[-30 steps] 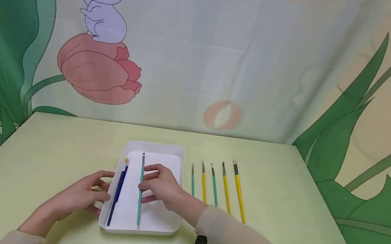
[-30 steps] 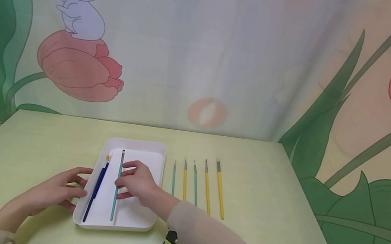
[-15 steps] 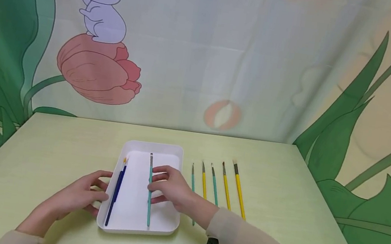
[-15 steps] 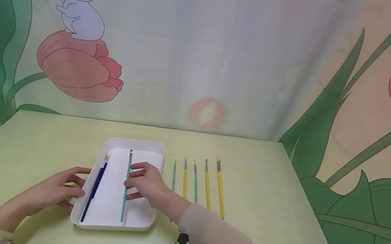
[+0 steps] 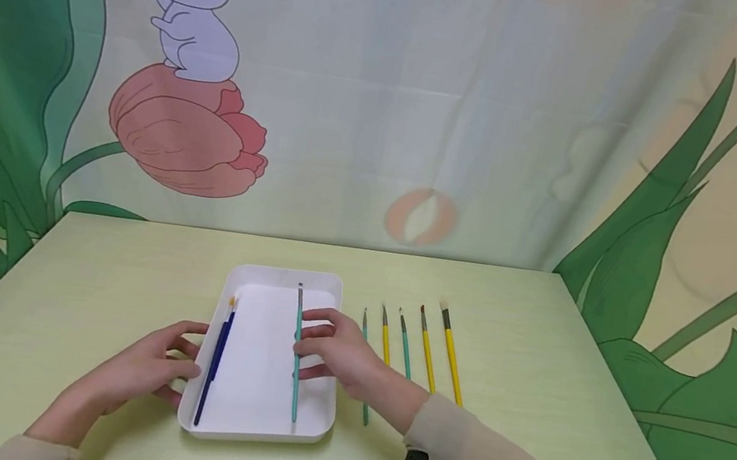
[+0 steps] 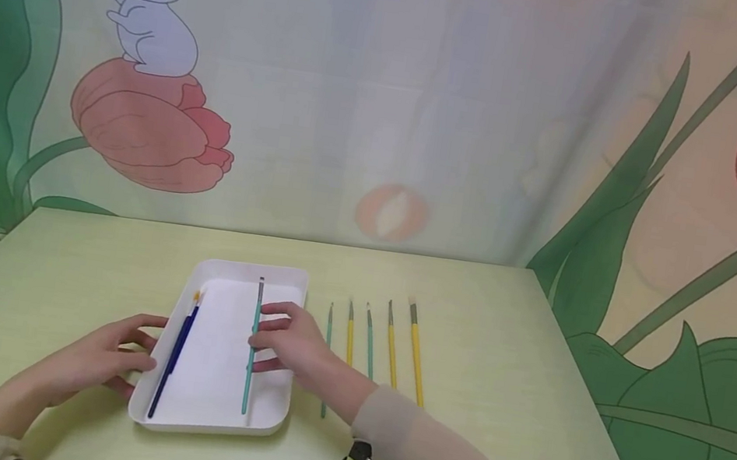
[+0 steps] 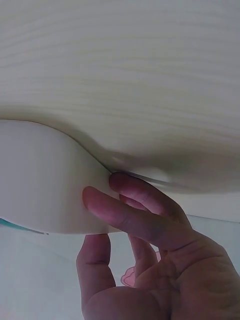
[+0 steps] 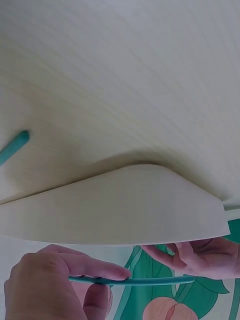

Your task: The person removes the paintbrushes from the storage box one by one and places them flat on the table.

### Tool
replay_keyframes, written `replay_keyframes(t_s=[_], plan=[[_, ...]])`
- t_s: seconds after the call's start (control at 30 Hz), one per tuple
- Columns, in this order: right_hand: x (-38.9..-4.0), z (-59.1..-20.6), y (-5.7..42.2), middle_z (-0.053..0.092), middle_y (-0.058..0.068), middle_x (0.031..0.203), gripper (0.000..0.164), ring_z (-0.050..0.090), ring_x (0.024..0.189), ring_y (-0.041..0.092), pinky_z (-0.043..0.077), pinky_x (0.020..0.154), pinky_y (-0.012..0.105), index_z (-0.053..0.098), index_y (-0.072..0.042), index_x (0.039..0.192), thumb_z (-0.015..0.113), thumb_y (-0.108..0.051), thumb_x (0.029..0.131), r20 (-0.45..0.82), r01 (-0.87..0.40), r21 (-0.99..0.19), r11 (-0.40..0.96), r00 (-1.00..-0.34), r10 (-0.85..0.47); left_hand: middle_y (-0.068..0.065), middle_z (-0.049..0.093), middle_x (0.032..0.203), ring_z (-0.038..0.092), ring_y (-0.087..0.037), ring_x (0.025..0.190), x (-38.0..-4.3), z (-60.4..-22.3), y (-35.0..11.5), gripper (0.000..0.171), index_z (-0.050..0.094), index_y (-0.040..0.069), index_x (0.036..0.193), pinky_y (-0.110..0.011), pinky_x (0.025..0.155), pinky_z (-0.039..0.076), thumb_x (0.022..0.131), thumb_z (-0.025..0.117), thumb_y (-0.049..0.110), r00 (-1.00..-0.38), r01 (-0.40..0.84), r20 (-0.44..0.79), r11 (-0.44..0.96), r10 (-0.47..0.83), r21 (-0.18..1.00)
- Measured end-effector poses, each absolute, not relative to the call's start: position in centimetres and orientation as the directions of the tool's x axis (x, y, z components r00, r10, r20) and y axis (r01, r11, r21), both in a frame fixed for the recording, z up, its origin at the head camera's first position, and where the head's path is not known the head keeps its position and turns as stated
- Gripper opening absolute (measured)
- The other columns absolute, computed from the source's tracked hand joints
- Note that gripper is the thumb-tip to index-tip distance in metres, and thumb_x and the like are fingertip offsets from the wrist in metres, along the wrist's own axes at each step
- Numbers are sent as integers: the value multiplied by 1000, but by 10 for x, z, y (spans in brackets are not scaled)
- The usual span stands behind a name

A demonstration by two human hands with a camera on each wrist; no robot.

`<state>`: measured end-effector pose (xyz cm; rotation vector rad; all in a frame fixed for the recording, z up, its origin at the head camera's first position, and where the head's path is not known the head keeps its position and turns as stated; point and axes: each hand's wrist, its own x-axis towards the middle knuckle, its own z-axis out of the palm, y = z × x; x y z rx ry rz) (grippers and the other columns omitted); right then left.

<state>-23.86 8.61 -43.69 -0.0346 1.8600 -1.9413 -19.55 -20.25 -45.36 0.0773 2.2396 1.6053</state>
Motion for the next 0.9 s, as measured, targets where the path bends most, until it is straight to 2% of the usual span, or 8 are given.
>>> replay_keyframes(t_s=[0.5,0.9], plan=[[-239,-434,108,61,15,114,51,67,89,24,63,69,43,55,-7,138,72,2,90,-288,290,-956,36,-911,-295,-28,48,127,62,-32,98,-194,-455,-210,66,32,-1,154,-47,70,62,94,61,0,-931,-175,-274,365,242,915],[-242,-445,129,57,17,112,52,66,84,25,63,62,41,53,-1,137,69,7,88,-247,227,-968,107,-939,-240,-29,49,127,63,-31,97,-195,-455,-216,66,30,-3,154,-47,69,62,95,60,0,-932,-169,-275,386,238,907]])
